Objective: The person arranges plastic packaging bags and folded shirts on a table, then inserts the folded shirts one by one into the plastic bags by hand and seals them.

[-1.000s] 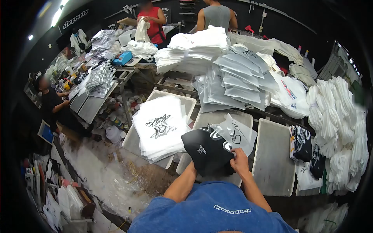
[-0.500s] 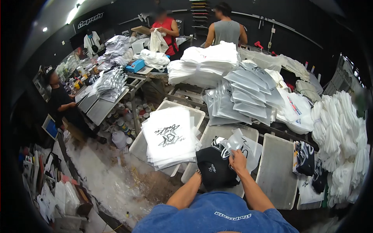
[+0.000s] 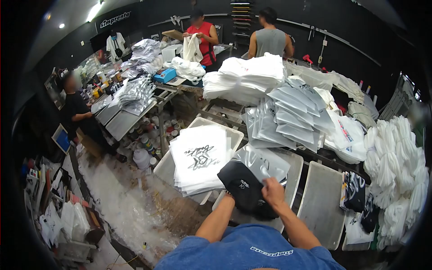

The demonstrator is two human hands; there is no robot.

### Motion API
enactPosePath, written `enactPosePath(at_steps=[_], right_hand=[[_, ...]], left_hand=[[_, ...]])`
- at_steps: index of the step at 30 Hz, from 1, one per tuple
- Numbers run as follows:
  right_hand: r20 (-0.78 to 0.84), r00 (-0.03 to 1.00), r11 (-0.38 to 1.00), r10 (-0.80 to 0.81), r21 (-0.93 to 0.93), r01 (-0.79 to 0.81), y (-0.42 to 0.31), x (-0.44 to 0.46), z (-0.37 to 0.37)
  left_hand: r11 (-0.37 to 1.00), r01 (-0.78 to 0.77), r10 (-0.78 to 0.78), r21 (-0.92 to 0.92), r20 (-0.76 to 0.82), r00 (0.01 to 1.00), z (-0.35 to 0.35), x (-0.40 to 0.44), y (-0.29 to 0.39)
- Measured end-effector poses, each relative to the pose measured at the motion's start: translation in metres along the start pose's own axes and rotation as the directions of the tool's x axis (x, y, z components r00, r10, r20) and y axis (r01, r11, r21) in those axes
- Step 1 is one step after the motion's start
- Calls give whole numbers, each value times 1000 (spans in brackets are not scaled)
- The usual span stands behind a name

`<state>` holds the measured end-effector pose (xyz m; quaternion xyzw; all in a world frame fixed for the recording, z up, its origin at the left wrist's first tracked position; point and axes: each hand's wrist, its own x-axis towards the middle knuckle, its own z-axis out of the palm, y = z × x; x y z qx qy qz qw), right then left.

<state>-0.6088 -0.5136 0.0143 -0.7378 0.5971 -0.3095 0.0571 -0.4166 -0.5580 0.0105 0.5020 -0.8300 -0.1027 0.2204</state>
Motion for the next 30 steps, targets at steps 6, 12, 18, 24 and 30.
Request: enactPosePath(at_steps=[6,12,18,24,30], right_hand=[[-203,979,1000,-15,-3,15,-35,36,-9],[-135,937,944,-323,26,330,-68,47,4],[-205,932,950,-301,17,310,-45,26,2],[-282,943,985,-175,-47,168,-35,9,-17],[-127,969,977,-210,7,213,-17,-31,1]], left_hand=[[999,49,-49,-13,33,998,16,-3,12],[998,44,-45,-34,-37,998,28,0,7],[997,77,-77,19,-16,997,17,3,-14],[994,91,-93,59,39,995,15,7,-6],[996,70,-71,48,23,997,38,20,15]])
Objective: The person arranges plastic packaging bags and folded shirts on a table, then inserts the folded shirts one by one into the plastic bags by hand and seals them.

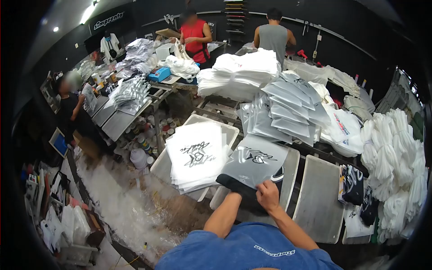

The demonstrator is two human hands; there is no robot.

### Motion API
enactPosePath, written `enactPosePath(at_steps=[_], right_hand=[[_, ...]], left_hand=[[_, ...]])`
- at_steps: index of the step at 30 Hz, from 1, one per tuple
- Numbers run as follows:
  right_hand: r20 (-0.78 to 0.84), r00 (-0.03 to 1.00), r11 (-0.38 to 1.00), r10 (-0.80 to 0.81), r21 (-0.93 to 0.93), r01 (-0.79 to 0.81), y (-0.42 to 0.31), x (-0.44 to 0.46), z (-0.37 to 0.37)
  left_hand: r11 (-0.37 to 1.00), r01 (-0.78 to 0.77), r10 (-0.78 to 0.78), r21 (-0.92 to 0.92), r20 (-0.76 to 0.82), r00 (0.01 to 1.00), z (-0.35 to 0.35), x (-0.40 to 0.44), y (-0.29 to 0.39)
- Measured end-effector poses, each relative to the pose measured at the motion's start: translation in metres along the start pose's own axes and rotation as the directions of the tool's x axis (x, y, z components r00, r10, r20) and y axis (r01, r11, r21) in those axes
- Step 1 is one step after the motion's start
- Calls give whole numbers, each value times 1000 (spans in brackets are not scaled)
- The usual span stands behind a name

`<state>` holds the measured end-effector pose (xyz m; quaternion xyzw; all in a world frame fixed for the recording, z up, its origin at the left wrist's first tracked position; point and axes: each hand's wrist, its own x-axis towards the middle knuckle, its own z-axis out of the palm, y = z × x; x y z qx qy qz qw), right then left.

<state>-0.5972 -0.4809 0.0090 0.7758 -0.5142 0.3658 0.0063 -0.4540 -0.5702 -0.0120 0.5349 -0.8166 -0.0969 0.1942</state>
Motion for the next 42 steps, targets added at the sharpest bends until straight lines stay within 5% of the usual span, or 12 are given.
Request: enactPosePath(at_steps=[13,16,23,27,34,35,36,37,38,39,42], right_hand=[[-129,926,929,355,-64,-365,44,-42,-10],[-87,958,962,272,35,-270,27,-39,-12],[-125,917,919,380,-65,-389,53,-61,-8],[-22,965,962,262,-79,-263,12,-43,-27],[-56,926,926,375,74,-370,46,-64,-13],[-56,923,922,380,107,-373,49,-70,-12],[-53,921,919,385,109,-378,54,-74,-9],[90,717,607,691,466,-644,59,-78,-2],[347,445,110,826,674,-730,66,-83,7],[426,442,10,790,710,-704,80,-89,14],[431,387,-28,816,697,-716,100,-105,32]], left_hand=[[1000,-17,17,10,37,999,24,31,27],[1000,-19,19,13,30,999,27,34,33],[999,-30,29,13,49,998,37,44,35],[999,-43,43,-1,58,997,39,55,38],[994,-102,105,-40,91,990,50,11,31],[703,280,-142,-654,256,956,55,-11,27],[-12,532,-207,-846,523,827,60,-37,22],[-714,489,-49,-502,732,680,63,-57,19],[-520,627,-42,-581,750,660,63,-73,18],[-293,726,-40,-622,766,641,63,-85,17],[-56,797,90,-602,792,604,64,-96,25]])
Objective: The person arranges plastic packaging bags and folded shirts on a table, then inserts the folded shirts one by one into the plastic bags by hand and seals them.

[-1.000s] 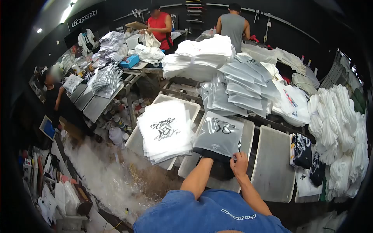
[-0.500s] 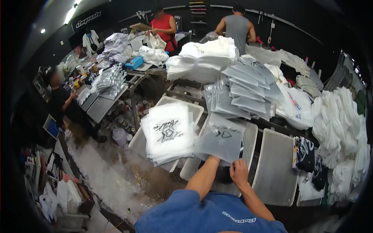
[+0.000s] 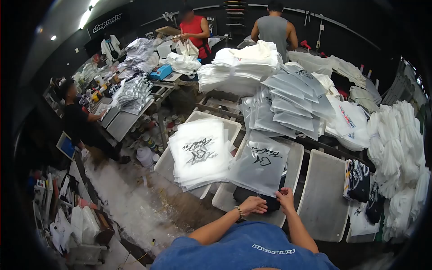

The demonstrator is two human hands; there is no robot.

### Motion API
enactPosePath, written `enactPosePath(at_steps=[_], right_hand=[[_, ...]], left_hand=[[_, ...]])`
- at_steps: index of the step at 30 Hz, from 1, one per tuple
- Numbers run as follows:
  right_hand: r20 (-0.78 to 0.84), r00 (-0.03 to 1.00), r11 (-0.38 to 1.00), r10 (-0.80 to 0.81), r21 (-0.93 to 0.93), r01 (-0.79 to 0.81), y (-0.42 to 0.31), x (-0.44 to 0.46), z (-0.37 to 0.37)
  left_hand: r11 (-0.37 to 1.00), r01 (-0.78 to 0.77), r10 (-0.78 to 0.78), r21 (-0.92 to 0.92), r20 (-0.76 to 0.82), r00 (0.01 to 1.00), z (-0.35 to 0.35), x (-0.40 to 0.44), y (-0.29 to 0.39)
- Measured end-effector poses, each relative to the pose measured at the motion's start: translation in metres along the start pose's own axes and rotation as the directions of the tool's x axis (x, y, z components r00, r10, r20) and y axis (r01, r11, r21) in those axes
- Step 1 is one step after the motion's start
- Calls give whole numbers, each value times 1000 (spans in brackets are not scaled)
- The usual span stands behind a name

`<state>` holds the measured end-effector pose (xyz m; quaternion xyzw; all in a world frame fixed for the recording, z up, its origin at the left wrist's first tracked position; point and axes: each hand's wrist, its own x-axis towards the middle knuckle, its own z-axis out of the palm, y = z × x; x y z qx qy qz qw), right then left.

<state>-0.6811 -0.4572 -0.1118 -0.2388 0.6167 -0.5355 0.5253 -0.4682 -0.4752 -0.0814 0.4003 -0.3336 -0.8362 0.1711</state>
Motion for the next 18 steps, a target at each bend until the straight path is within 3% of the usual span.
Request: enactPosePath(at_steps=[2,3,5,8,11,18], right_hand=[[-77,965,874,-250,-446,191,10,9,-4],[-73,965,874,-252,-446,194,2,4,-3],[75,987,988,143,-69,-138,-16,-3,-5],[130,984,993,119,-38,-115,-17,2,-11],[144,985,994,97,41,-104,-19,5,-12],[156,981,992,113,29,-119,-24,1,-8]], left_hand=[[998,-17,18,62,-14,1000,14,16,-4],[1000,-11,11,8,-28,1000,20,25,-5],[999,-9,6,-51,-43,999,30,34,-6],[991,-13,12,-132,-3,1000,42,37,-6],[975,-76,56,-210,-97,994,48,38,-8],[960,-180,122,-214,-258,958,55,47,-14]])
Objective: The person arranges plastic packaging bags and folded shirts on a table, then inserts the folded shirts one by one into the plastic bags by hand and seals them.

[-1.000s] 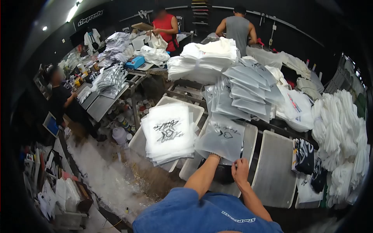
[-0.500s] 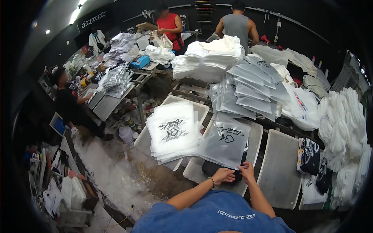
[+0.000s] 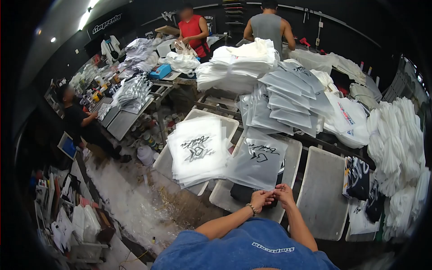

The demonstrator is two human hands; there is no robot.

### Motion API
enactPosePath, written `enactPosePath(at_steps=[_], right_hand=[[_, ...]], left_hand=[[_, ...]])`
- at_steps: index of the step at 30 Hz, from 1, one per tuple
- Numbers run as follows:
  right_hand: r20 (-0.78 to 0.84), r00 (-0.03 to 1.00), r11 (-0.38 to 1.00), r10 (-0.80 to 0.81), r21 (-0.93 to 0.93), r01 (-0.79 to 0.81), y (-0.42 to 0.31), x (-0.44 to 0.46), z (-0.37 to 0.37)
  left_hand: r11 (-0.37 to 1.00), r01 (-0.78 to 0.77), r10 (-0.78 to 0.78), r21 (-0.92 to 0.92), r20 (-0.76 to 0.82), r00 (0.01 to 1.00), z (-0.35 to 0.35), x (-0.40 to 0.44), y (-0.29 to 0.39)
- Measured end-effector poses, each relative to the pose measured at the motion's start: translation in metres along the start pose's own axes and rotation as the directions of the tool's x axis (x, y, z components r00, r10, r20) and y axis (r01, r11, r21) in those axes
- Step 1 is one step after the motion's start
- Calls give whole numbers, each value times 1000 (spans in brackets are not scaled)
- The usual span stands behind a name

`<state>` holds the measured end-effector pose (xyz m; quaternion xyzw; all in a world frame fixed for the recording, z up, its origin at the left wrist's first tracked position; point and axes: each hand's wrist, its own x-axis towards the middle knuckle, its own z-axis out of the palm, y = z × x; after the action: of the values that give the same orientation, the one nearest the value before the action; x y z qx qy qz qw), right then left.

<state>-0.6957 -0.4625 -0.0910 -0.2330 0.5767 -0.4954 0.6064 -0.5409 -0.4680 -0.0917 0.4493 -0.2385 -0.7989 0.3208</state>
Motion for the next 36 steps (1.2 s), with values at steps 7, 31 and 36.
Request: enactPosePath(at_steps=[7,31,36], right_hand=[[35,986,987,-161,9,160,0,-4,-11],[155,988,999,-9,42,2,-32,-28,-51],[-36,997,998,66,-2,-66,-16,-8,-39]], left_hand=[[972,-123,84,-202,-194,977,-44,7,25],[949,-7,17,314,-29,999,-139,-17,122],[953,-214,227,217,-41,973,-130,21,109]])
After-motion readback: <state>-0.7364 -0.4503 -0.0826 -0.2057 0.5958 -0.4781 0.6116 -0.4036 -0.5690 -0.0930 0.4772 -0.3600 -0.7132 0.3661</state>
